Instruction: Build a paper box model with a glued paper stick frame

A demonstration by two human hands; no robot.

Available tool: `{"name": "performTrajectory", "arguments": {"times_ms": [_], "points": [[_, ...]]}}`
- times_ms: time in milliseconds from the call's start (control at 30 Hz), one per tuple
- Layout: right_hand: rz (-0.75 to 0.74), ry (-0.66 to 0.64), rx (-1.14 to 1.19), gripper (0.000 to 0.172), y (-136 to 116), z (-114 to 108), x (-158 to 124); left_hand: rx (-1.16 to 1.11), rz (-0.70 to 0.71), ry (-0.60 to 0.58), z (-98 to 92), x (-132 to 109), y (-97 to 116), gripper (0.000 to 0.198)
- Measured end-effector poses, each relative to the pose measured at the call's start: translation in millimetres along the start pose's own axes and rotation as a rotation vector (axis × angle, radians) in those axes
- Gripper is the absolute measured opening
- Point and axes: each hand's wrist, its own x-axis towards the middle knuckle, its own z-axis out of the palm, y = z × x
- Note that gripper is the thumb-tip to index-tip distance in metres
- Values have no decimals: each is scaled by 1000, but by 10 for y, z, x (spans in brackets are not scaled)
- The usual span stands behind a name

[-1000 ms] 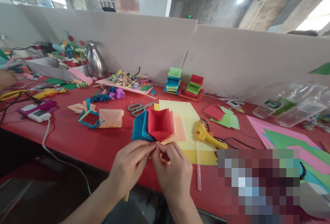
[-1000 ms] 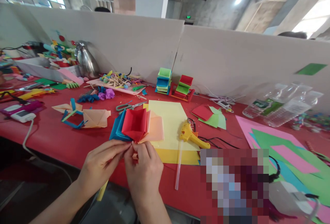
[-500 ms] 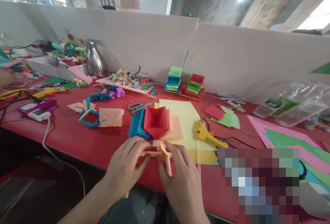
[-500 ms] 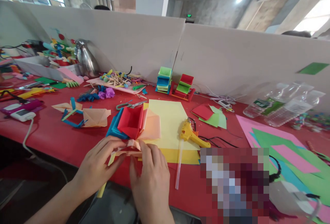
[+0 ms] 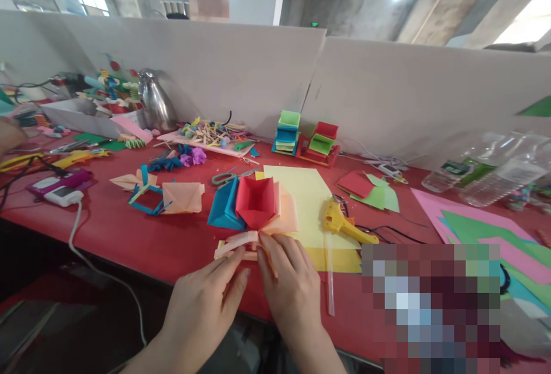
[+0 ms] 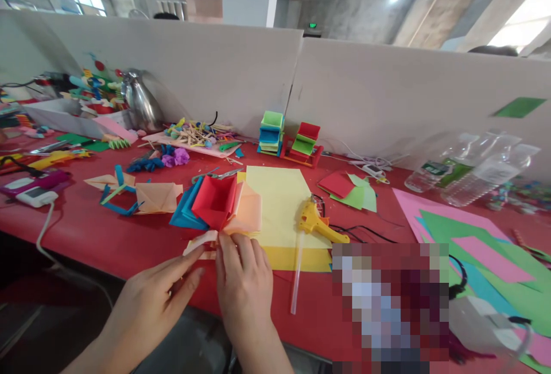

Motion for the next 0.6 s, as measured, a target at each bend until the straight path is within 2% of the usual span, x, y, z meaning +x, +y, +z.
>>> {"name": "performTrajectory", "arguments": {"times_ms": [233,600], "points": [[-11,24,66,20,-28,29,54,-46,-115,-29,28,-37,-6,35],[-16,14,77,20,-34,49,99,-148,-35,32,62,38,3,30]]}}
